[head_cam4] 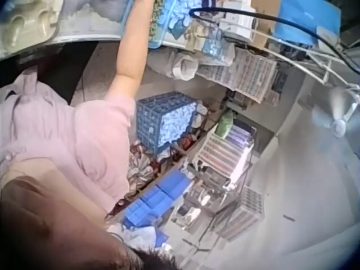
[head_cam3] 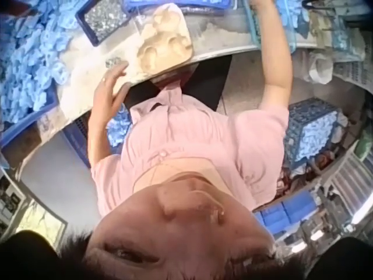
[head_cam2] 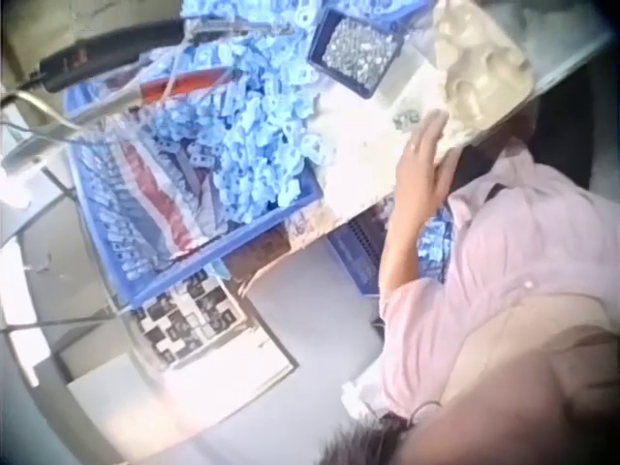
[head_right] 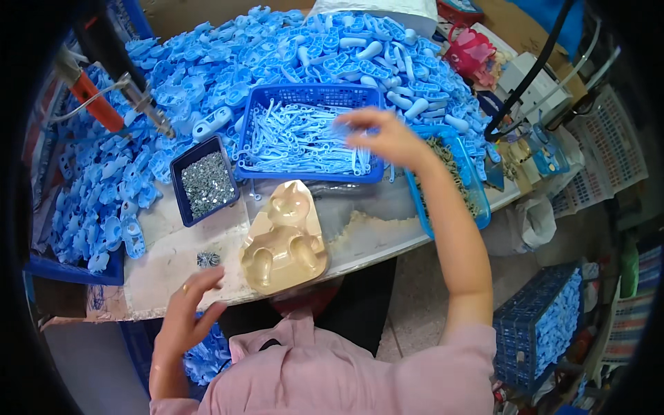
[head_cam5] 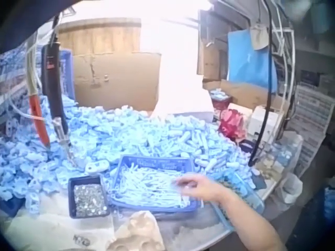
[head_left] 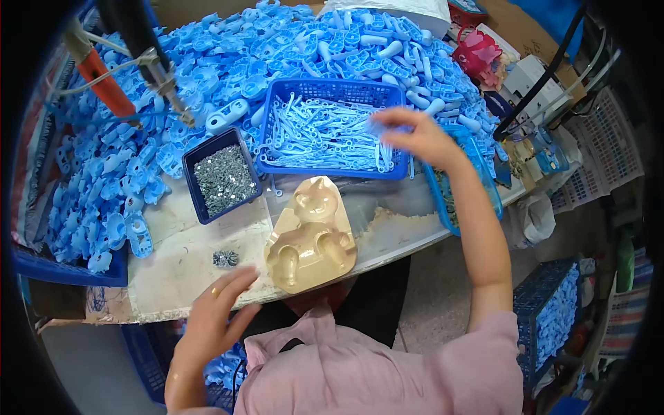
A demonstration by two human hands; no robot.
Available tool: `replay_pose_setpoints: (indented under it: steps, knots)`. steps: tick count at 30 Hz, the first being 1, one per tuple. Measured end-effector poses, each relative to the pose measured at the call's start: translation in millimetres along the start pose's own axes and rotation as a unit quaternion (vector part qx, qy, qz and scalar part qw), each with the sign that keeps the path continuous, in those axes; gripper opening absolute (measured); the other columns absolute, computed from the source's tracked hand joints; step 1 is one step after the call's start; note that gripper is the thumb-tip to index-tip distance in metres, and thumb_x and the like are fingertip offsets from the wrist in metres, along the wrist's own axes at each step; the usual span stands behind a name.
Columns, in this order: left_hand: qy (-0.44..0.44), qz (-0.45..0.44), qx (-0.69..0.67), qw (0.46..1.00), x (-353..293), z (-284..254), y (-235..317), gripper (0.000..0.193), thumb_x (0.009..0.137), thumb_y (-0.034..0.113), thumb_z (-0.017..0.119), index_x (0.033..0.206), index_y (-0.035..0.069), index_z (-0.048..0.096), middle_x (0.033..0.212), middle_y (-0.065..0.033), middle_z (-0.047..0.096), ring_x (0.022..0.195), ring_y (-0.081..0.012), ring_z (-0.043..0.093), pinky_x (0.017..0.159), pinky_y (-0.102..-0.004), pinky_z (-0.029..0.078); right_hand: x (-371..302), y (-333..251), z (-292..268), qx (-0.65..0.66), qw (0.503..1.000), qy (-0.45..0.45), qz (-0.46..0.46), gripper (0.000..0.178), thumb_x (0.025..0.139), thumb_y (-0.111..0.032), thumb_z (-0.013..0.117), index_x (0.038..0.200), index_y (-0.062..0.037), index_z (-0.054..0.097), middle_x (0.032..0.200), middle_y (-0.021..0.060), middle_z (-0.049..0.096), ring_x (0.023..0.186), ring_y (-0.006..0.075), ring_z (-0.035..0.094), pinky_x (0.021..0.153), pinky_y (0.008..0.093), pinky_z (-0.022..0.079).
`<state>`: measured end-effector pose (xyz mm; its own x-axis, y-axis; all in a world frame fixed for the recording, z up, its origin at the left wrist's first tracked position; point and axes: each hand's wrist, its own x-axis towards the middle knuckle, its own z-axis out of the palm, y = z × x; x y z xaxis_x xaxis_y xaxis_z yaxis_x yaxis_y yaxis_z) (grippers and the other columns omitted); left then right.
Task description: Assembling plastic toy parts by inserting small components using a specialized power tool at an industrial workbench.
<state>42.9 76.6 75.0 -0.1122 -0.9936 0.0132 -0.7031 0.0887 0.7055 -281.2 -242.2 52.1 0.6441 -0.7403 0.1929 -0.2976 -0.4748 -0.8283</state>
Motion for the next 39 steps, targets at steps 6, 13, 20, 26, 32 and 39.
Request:
replay_pose_setpoints:
  steps: [6, 13, 20, 26, 32, 39]
  knots:
    - [0.036, 0.272, -0.015, 0.961, 88.3, 64.8, 9.7, 0.043, 0.084, 0.005, 0.075, 0.125, 0.005, 0.063, 0.127, -0.0156, 0.063, 0.107, -0.0354, 0.066, 0.087, -0.0419, 0.055, -41.9, -63.8, 81.7, 0.217, 0.926, -0.304, 0.044, 0.062, 0.081, -0.007, 0.080, 0.135, -0.0021, 0.051, 0.119, 0.0068, 0.063, 0.111, 0.0153, 0.062, 0.095, 0.0320, 0.052]
    - [0.104, 0.224, 0.022, 0.969, 66.7, 57.0, -2.0, 0.037, 0.079, -0.001, 0.079, 0.114, 0.005, 0.067, 0.107, -0.0142, 0.072, 0.090, -0.0299, 0.071, 0.077, -0.0358, 0.057, -1.0, 30.0, -10.7, -0.065, 0.995, 0.062, 0.050, 0.017, 0.092, -0.013, 0.070, 0.103, -0.0006, 0.071, 0.094, 0.0051, 0.072, 0.089, 0.0127, 0.066, 0.080, 0.0279, 0.053]
    - [0.110, 0.111, 0.017, 0.988, 23.3, 59.5, -28.3, 0.035, 0.082, -0.003, 0.076, 0.114, 0.004, 0.064, 0.113, -0.0149, 0.072, 0.090, -0.0268, 0.071, 0.076, -0.0327, 0.057, 12.6, 130.4, -115.2, -0.479, 0.826, 0.289, 0.066, 0.026, 0.077, 0.001, 0.067, 0.099, -0.0136, 0.072, 0.108, 0.0107, 0.065, 0.102, 0.0321, 0.063, 0.083, 0.0430, 0.052]
    - [0.110, 0.087, 0.001, 0.990, 19.9, 65.9, -37.2, 0.032, 0.083, -0.003, 0.074, 0.112, 0.003, 0.063, 0.114, -0.0160, 0.072, 0.091, -0.0272, 0.071, 0.077, -0.0325, 0.057, 5.2, 144.8, -110.9, -0.588, 0.782, 0.205, -0.008, 0.022, 0.083, -0.007, 0.067, 0.103, -0.0159, 0.071, 0.117, 0.0083, 0.061, 0.111, 0.0306, 0.058, 0.086, 0.0434, 0.051]
    - [0.115, 0.095, 0.015, 0.989, 20.1, 65.5, -37.8, 0.034, 0.082, -0.004, 0.074, 0.114, 0.003, 0.064, 0.113, -0.0159, 0.072, 0.093, -0.0283, 0.071, 0.078, -0.0335, 0.057, -2.3, 119.3, -109.1, -0.140, 0.957, 0.215, 0.132, 0.026, 0.097, -0.025, 0.066, 0.117, -0.0084, 0.067, 0.108, 0.0086, 0.067, 0.099, 0.0202, 0.067, 0.082, 0.0349, 0.054]
    - [0.124, 0.134, 0.051, 0.982, 22.6, 68.1, -41.0, 0.037, 0.081, -0.001, 0.075, 0.117, 0.004, 0.066, 0.112, -0.0156, 0.071, 0.092, -0.0321, 0.070, 0.079, -0.0384, 0.058, -8.3, 107.2, -103.4, -0.085, 0.964, 0.179, 0.179, 0.031, 0.095, -0.024, 0.070, 0.120, -0.0060, 0.067, 0.105, 0.0078, 0.068, 0.087, 0.0147, 0.070, 0.072, 0.0301, 0.056]
